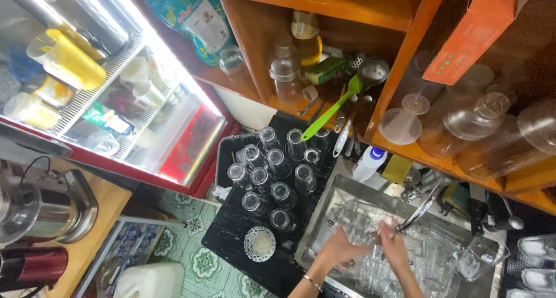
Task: Washing and rinsing drinking glasses in a sink.
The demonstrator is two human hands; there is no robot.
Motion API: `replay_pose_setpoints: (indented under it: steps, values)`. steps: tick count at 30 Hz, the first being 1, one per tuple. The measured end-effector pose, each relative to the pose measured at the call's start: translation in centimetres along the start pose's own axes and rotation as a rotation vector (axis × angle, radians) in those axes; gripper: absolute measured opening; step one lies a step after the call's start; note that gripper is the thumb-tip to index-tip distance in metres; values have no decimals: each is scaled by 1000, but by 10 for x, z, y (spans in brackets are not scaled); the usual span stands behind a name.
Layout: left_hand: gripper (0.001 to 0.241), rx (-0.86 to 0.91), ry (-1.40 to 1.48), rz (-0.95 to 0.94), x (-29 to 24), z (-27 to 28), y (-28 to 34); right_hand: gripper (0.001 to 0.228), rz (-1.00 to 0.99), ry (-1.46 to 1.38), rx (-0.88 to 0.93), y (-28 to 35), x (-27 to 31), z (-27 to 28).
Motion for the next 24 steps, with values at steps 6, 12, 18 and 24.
replay_pose_setpoints:
  steps: [6,12,18,24]
  values:
    - [109,-25,-213,-181,-20,37,56,63,-202,-932,257,103,91,-42]
    - [87,-275,29,-465,-26,72,131,49,-242,-1186,191,97,85,-67]
    - [65,-548,480,-562,-17,130,215,43,-147,-952,234,153,220,-125]
    - [58,-857,678,-656,42,215,279,56,154,-448,437,178,322,-173]
Point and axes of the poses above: each hand's wrist, its own y-axis away from the middle knuckle, its own z-axis out of the back of the hand, x = y × z, the point moved 3 cm from there along -y, towards the middle knuckle, and after that the axes turned 6 degrees about x, right-handed, at the moved point
